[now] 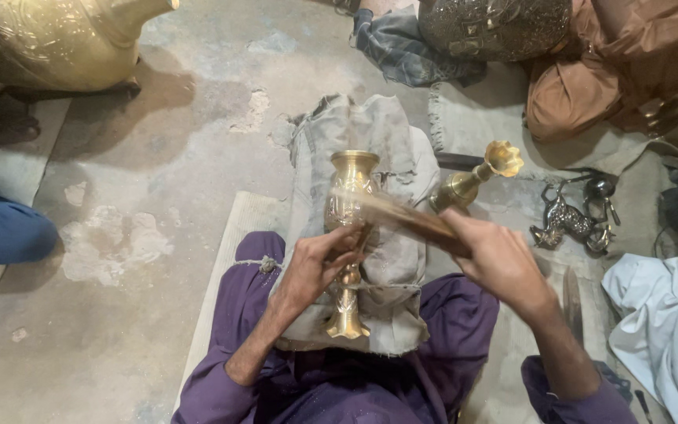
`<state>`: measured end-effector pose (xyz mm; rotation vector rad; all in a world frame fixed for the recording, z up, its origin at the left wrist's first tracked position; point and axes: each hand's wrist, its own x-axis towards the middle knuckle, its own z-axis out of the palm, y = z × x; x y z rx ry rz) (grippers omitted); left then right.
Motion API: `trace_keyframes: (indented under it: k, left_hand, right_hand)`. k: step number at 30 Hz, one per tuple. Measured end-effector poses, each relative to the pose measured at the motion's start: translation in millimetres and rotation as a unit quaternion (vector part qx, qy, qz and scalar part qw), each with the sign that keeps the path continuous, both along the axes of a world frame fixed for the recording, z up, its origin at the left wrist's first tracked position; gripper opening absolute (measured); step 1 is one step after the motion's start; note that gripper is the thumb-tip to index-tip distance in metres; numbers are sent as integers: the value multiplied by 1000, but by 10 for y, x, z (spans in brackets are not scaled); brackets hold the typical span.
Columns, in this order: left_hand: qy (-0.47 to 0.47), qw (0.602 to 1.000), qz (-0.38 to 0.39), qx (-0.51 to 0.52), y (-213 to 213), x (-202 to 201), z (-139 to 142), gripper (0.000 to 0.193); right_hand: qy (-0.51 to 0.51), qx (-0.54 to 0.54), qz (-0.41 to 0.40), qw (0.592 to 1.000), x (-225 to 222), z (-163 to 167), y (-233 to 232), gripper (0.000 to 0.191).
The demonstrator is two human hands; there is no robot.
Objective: The person sits on the floor with a brass vase braced against a cloth cushion on their lap, holding a chisel against the vase surface and striking it with a wooden mallet to emboss decorative patterns. They reposition the vase and chisel repeatedly to work different areas of the design.
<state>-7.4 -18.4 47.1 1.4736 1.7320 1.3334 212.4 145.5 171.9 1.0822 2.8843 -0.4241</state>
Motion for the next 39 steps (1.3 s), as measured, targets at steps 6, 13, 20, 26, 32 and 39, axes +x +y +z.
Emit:
trace_keyframes:
  k: [6,13,20,26,32,39]
  left_hand:
    - [6,999,-22,31,-17,-32,-26,54]
    - [-19,999,-7,36,-23,-23,-79,53]
    - [-29,999,-26,36,-43,-48,-84,53]
    - [-32,998,-27,54,-42,-47,-101,54]
    - [-99,994,-4,47,-61,-47,-125,51]
    - [-85,994,-15,70,-71,-54,-172,52]
  right_hand:
    - [196,-104,-54,974,-41,42,-6,47]
    - [117,-18,0,993,-82,44,21,45]
    - [115,-4,16,993,-137,67,7,42]
    - [14,9,13,1000,-152,70,70,36]
    - [47,32,50,997,-181,6,59,40]
    - [179,-55,135,973,-222,69,87,44]
